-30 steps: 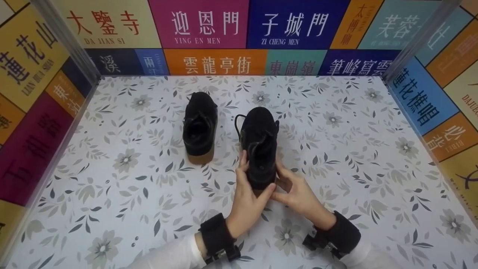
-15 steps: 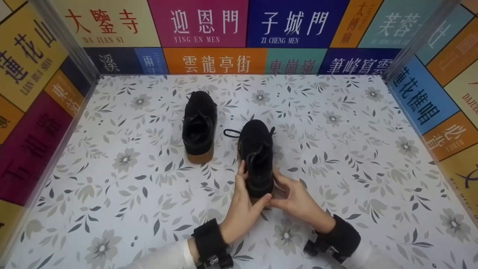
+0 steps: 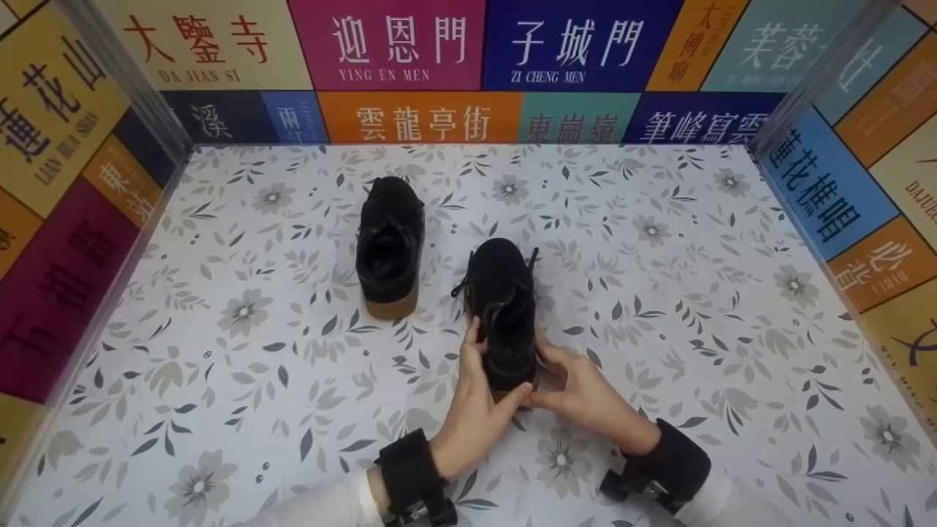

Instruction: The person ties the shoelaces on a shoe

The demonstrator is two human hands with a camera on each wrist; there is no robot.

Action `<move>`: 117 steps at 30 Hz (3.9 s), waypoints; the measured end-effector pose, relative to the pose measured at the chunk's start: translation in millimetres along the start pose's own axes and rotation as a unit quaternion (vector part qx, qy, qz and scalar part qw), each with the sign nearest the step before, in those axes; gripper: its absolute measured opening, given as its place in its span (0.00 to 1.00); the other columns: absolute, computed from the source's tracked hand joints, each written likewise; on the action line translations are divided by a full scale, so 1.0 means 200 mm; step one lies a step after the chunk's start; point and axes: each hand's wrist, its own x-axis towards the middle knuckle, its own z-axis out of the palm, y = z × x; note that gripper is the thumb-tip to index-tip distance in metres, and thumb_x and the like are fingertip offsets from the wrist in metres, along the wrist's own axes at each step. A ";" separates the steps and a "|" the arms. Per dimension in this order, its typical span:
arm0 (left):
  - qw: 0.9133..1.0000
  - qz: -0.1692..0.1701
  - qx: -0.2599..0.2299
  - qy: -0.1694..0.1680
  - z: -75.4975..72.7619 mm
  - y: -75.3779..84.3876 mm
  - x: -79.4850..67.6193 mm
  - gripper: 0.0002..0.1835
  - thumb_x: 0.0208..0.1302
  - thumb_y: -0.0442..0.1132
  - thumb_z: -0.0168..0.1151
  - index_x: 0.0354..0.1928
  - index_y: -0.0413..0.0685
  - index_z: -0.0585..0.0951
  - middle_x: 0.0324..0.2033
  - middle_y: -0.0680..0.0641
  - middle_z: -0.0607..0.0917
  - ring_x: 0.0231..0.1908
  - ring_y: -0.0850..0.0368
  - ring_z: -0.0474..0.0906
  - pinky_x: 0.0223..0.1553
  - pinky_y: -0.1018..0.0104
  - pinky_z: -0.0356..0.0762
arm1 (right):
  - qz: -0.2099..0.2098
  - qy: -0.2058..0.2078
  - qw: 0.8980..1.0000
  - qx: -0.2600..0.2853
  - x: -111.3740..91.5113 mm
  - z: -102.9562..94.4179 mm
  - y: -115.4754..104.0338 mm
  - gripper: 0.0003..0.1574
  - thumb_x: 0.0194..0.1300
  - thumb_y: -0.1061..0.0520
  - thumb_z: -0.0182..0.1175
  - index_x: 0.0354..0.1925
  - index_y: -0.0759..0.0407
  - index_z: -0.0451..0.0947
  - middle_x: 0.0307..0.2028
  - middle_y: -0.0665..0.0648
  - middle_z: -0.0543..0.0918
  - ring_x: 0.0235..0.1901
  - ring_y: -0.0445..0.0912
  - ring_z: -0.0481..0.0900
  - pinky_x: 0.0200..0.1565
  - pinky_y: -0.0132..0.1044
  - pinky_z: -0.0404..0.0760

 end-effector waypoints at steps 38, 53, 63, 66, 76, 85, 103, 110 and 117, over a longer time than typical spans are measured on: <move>0.974 -0.141 -0.158 -0.080 -0.33 -0.03 0.23 0.17 0.70 0.40 0.51 0.52 0.34 0.77 0.40 0.42 0.82 0.34 0.56 0.78 0.31 0.69 0.77 | 0.100 -0.060 0.991 0.069 0.10 -0.30 -0.09 0.24 0.68 0.58 0.54 0.60 0.67 0.70 0.58 0.64 0.75 0.59 0.57 0.72 0.56 0.31 0.73; 0.818 -0.367 -0.433 -0.090 -0.30 -0.05 0.46 0.16 0.72 0.41 0.48 0.51 0.37 0.76 0.29 0.52 0.78 0.20 0.66 0.65 0.18 0.77 0.62 | 0.147 0.074 0.951 0.261 0.42 -0.29 -0.04 0.19 0.70 0.60 0.51 0.50 0.76 0.74 0.38 0.56 0.84 0.39 0.45 0.81 0.46 0.38 0.81; 0.818 -0.328 -0.472 -0.030 -0.24 -0.05 0.51 0.10 0.70 0.42 0.52 0.45 0.44 0.78 0.31 0.52 0.78 0.19 0.69 0.64 0.14 0.81 0.60 | 0.165 0.072 0.883 0.434 0.51 -0.28 -0.08 0.09 0.69 0.64 0.52 0.39 0.64 0.80 0.38 0.59 0.85 0.41 0.49 0.84 0.50 0.38 0.79; 0.833 -0.308 -0.460 -0.013 -0.23 -0.04 0.52 0.08 0.68 0.40 0.54 0.41 0.45 0.80 0.35 0.51 0.81 0.24 0.67 0.71 0.21 0.80 0.67 | 0.162 0.081 0.877 0.445 0.51 -0.27 -0.08 0.07 0.67 0.65 0.53 0.39 0.65 0.78 0.36 0.60 0.85 0.40 0.50 0.84 0.49 0.38 0.80; 0.870 -0.196 -0.452 0.021 -0.20 0.00 0.53 0.04 0.67 0.34 0.55 0.35 0.41 0.77 0.35 0.46 0.86 0.39 0.55 0.83 0.45 0.62 0.80 | 0.138 0.141 0.881 0.430 0.47 -0.25 -0.09 0.17 0.63 0.65 0.59 0.48 0.72 0.70 0.37 0.60 0.85 0.40 0.50 0.85 0.47 0.40 0.81; 0.889 -0.156 -0.428 0.036 -0.21 0.05 0.53 0.05 0.64 0.34 0.59 0.37 0.37 0.77 0.38 0.39 0.86 0.39 0.49 0.85 0.45 0.55 0.81 | 0.087 0.189 0.903 0.377 0.44 -0.22 -0.11 0.20 0.60 0.64 0.63 0.47 0.75 0.71 0.36 0.59 0.86 0.39 0.50 0.85 0.43 0.40 0.83; 0.930 -0.099 -0.353 0.028 -0.22 0.08 0.51 0.10 0.64 0.33 0.59 0.41 0.30 0.78 0.36 0.37 0.86 0.37 0.49 0.85 0.42 0.57 0.82 | -0.105 0.245 0.954 0.139 0.39 -0.17 -0.14 0.11 0.57 0.65 0.65 0.40 0.70 0.81 0.39 0.64 0.86 0.41 0.51 0.84 0.46 0.37 0.81; 0.990 -0.006 -0.140 0.021 -0.19 0.02 0.47 0.12 0.60 0.36 0.64 0.43 0.34 0.79 0.44 0.40 0.85 0.48 0.53 0.81 0.53 0.65 0.76 | -0.157 0.244 0.954 0.080 0.36 -0.15 -0.24 0.08 0.55 0.73 0.63 0.37 0.75 0.80 0.37 0.69 0.85 0.39 0.58 0.84 0.43 0.37 0.82; 0.998 -0.020 0.039 -0.036 -0.14 -0.02 0.41 0.28 0.52 0.36 0.68 0.57 0.39 0.73 0.64 0.39 0.68 0.68 0.46 0.58 0.69 0.57 0.54 | -0.105 0.244 0.959 0.099 0.36 -0.18 -0.22 0.10 0.58 0.69 0.62 0.39 0.75 0.79 0.39 0.69 0.84 0.41 0.51 0.84 0.44 0.34 0.81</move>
